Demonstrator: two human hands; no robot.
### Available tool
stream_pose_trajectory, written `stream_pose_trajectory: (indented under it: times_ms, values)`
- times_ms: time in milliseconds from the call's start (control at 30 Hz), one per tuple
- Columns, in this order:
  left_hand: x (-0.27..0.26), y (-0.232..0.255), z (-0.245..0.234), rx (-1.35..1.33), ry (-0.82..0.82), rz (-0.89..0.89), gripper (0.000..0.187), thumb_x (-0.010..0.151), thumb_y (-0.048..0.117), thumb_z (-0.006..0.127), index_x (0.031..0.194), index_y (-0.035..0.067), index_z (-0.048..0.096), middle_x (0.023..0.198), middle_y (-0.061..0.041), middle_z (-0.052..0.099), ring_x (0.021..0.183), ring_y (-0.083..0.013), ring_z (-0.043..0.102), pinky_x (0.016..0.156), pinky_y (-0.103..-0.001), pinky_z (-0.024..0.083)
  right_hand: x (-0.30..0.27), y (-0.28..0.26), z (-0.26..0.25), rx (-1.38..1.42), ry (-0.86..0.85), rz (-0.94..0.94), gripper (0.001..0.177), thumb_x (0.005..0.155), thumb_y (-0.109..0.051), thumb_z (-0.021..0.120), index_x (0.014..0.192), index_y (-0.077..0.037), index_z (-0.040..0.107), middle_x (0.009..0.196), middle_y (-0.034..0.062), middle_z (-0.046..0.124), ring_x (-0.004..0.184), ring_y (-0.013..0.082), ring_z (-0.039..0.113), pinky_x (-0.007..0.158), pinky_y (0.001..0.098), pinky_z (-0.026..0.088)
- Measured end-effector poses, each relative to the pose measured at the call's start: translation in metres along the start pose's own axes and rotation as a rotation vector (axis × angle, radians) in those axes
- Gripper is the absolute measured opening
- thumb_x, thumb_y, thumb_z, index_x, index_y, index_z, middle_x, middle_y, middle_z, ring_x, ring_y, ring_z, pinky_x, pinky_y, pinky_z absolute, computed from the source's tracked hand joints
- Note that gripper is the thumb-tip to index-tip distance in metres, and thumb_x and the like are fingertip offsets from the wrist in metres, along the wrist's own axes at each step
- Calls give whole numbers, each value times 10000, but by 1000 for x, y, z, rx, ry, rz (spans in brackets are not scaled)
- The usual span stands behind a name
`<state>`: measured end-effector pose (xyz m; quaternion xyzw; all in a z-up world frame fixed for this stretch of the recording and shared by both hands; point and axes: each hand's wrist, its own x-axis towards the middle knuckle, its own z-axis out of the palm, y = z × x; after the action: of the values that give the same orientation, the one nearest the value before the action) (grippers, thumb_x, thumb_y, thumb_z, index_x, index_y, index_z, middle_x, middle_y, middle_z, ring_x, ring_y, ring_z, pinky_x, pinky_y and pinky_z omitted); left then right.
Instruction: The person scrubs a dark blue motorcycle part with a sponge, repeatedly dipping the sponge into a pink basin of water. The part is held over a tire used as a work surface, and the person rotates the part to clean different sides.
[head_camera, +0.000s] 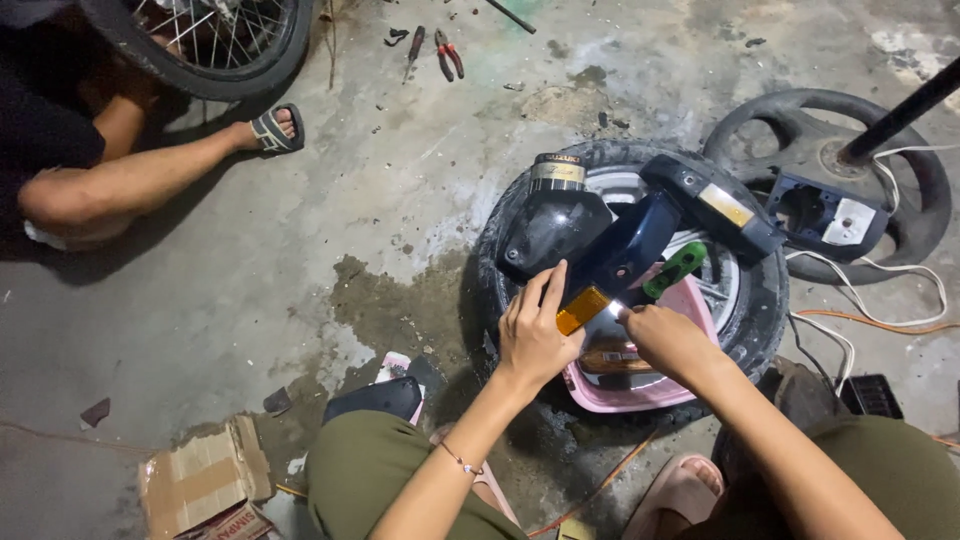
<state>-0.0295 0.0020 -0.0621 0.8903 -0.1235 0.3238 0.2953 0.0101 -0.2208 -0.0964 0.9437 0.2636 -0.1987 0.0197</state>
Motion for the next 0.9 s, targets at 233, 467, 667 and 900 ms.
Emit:
stream_pose_trajectory:
  times_ms: [233, 467, 667, 900]
  values:
    - [7, 5, -5, -23, 22, -1, 810, 588, 201, 793, 1368, 64, 618, 1149, -140, 644, 1007, -336, 694, 854, -406, 572, 11, -1, 16, 9, -9, 9, 244, 762, 34, 680, 999, -9, 717, 851, 167, 761, 793, 388, 775, 642, 451, 644]
    - [9, 6, -6, -11, 37, 3, 814, 589, 221, 798, 1368, 75, 614, 1154, -124, 645, 1008, -315, 698, 859, -391, 573, 12, -2, 17, 0, -11, -16, 177, 769, 10, 708, 944, -17, 716, 816, 169, 765, 775, 381, 778, 624, 438, 641]
    - [10, 6, -6, -26, 27, 6, 793, 613, 217, 799, 1368, 60, 613, 1153, -132, 650, 997, -321, 698, 847, -395, 574, 8, -9, 15, 2, -29, -7, 196, 766, 12, 691, 960, 2, 721, 828, 185, 764, 808, 388, 776, 653, 452, 642]
    - [7, 5, -3, -17, 18, 19, 819, 591, 214, 822, 1368, 56, 613, 1159, -140, 651, 1004, -331, 696, 844, -404, 575, 16, -13, 47, 32, 4, 0, 182, 767, 34, 678, 938, 4, 735, 793, 192, 756, 762, 371, 776, 611, 446, 631]
